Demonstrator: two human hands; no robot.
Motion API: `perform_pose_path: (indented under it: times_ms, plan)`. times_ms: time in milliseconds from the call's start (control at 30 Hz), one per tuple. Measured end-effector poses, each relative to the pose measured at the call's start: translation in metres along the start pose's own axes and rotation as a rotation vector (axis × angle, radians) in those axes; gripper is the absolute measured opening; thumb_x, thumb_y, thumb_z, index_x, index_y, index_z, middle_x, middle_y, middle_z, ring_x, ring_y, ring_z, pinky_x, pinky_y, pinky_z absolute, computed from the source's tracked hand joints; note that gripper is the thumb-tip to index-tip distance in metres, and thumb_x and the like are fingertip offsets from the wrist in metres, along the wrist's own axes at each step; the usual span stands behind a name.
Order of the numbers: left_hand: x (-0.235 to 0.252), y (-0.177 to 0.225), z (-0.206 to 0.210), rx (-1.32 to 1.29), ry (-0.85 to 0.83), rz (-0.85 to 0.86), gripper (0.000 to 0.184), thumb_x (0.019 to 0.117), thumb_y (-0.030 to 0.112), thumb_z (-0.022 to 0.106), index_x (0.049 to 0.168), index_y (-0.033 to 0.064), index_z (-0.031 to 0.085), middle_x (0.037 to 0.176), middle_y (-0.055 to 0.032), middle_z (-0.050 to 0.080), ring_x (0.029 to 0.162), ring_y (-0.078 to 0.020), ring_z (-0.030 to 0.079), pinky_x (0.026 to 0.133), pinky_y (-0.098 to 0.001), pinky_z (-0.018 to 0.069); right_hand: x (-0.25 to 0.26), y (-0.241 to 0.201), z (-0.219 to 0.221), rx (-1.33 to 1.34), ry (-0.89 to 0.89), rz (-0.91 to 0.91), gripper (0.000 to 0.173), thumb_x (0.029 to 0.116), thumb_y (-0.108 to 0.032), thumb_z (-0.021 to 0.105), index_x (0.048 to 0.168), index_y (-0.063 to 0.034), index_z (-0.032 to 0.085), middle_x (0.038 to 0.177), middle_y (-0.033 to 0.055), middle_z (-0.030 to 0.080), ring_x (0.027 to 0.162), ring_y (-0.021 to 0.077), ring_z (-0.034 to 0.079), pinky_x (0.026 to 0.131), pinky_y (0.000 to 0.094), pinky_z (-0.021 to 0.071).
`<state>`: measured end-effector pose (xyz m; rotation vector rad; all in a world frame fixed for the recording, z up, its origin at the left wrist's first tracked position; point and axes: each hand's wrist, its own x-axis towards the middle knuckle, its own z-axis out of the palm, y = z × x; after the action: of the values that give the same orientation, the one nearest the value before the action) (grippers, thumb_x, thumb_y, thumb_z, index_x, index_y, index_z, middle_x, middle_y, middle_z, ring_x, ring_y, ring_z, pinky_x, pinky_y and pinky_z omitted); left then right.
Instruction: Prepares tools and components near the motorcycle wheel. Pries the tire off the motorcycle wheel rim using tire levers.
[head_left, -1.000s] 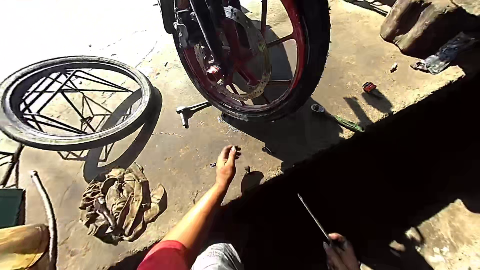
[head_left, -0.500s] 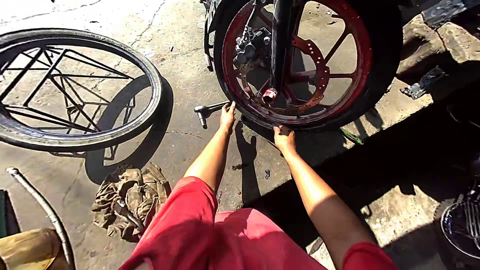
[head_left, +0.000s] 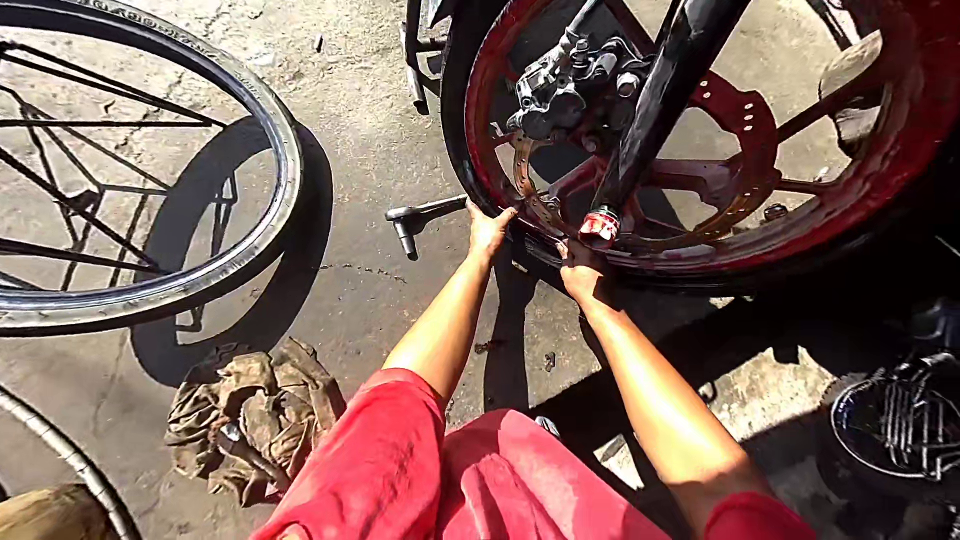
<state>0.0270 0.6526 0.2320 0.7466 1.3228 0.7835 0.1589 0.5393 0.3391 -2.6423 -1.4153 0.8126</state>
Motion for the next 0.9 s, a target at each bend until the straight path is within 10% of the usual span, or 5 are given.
perform_pose_path:
  times_ms: [267, 333, 433, 633, 900]
  plan:
    - [0.004, -0.001, -0.004, -0.048, -0.049, 0.022, 0.114, 0.0811, 0.010, 0.084, 0.162, 0.0137, 0.003, 0.147, -0.0236, 0.051, 0.130, -0.0311, 0.058, 0.106, -0.0512, 0.0509, -0.013, -0.028, -0.023, 0.103, -0.172, 0.077, 0.043, 0.1121, -0.029, 0.039, 0.138, -0.0045, 0.061, 0.134, 0.0215, 0.065, 0.131, 0.0329, 0.059, 0.113, 0.0522, 0.0421]
    - [0.004, -0.003, -0.015, -0.133, -0.156, -0.005, 0.108, 0.0891, 0.017, 0.080, 0.163, 0.0175, 0.000, 0.151, -0.0212, 0.047, 0.129, -0.0300, 0.058, 0.103, -0.0502, 0.0529, -0.028, -0.040, -0.032, 0.403, -0.236, 0.130, 0.036, 0.1119, -0.028, 0.043, 0.133, -0.0055, 0.061, 0.111, 0.0139, 0.068, 0.098, 0.0194, 0.066, 0.088, 0.0365, 0.0529]
    - [0.014, -0.007, -0.035, -0.343, -0.379, -0.059, 0.071, 0.1051, 0.041, 0.054, 0.161, 0.0257, 0.012, 0.136, -0.0125, 0.059, 0.113, -0.0230, 0.065, 0.089, -0.0427, 0.0573, -0.048, -0.065, -0.026, 1.248, -0.374, 0.364, 0.018, 0.1121, -0.016, 0.039, 0.121, -0.0051, 0.050, 0.073, 0.0013, 0.050, 0.045, 0.0062, 0.040, 0.039, 0.0190, 0.0363]
    - [0.024, -0.018, -0.039, -0.507, -0.473, -0.016, 0.069, 0.1006, 0.047, 0.059, 0.154, 0.0244, 0.023, 0.127, -0.0056, 0.064, 0.110, -0.0174, 0.066, 0.092, -0.0391, 0.0574, -0.077, -0.106, 0.039, 1.734, -0.314, 0.222, 0.020, 0.1137, -0.021, 0.031, 0.110, -0.0071, 0.045, 0.073, 0.0025, 0.050, 0.048, 0.0079, 0.042, 0.044, 0.0212, 0.0407]
    - [0.032, -0.023, -0.040, -0.481, -0.428, 0.008, 0.064, 0.1026, 0.036, 0.059, 0.154, 0.0214, 0.023, 0.127, -0.0052, 0.062, 0.105, -0.0132, 0.066, 0.086, -0.0330, 0.0573, -0.077, -0.063, 0.126, 1.425, -0.218, -0.161, 0.006, 0.1075, -0.007, 0.038, 0.107, -0.0051, 0.043, 0.082, -0.0012, 0.055, 0.067, 0.0027, 0.051, 0.062, 0.0177, 0.0438]
